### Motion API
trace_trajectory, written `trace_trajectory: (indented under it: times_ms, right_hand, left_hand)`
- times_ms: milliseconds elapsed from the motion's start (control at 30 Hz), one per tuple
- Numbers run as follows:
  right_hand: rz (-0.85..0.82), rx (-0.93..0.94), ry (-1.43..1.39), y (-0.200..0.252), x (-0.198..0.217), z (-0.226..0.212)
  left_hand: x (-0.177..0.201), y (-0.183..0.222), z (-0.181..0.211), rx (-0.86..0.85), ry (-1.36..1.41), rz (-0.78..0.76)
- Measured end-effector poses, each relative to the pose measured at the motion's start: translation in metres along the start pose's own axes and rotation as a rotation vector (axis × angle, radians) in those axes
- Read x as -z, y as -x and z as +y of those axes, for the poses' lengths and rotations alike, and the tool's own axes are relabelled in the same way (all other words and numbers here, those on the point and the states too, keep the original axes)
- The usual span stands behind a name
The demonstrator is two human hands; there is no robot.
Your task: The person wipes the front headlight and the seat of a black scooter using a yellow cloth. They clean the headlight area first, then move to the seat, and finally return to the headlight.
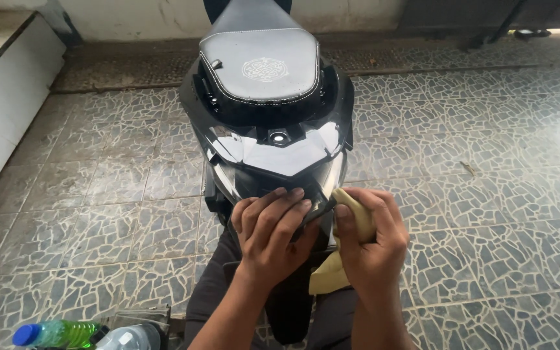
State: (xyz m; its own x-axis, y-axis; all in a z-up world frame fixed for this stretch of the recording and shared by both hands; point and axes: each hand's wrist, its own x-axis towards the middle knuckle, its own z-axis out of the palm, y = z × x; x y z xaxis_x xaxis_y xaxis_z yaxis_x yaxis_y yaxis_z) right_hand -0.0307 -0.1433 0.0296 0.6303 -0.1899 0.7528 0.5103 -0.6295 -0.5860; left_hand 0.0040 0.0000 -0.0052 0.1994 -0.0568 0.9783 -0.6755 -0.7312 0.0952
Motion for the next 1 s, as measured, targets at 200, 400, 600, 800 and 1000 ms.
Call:
trace_trajectory:
  times_ms: [200,400,600,800,1000]
  right_hand:
    - [0.005,-0.006,0.006,-0.003,-0.003,-0.003]
    - [0.034,0.138,-0.097,-0.014,-0.023,0.004]
    - [0.011,0.126,-0.16,-0.01,-0.024,0.012]
    - [0.095,0.135,-0.194,0.014,-0.03,0.026]
    - [0.294,-0.042,-0.205,0.032,-0.032,0.049]
  left_hand:
    - [0.0,0.0,-0.002,-0.023,-0.006,0.001]
    - [-0.015,0.001,-0.003,-0.005,0.052,0.216]
    - [-0.011,-0.003,-0.001,0.001,0.048,0.191]
    - [-0.008,-0.004,-0.001,-0.008,0.055,0.17]
    - [-0.008,-0.004,-0.002,-0.043,0.01,0.172]
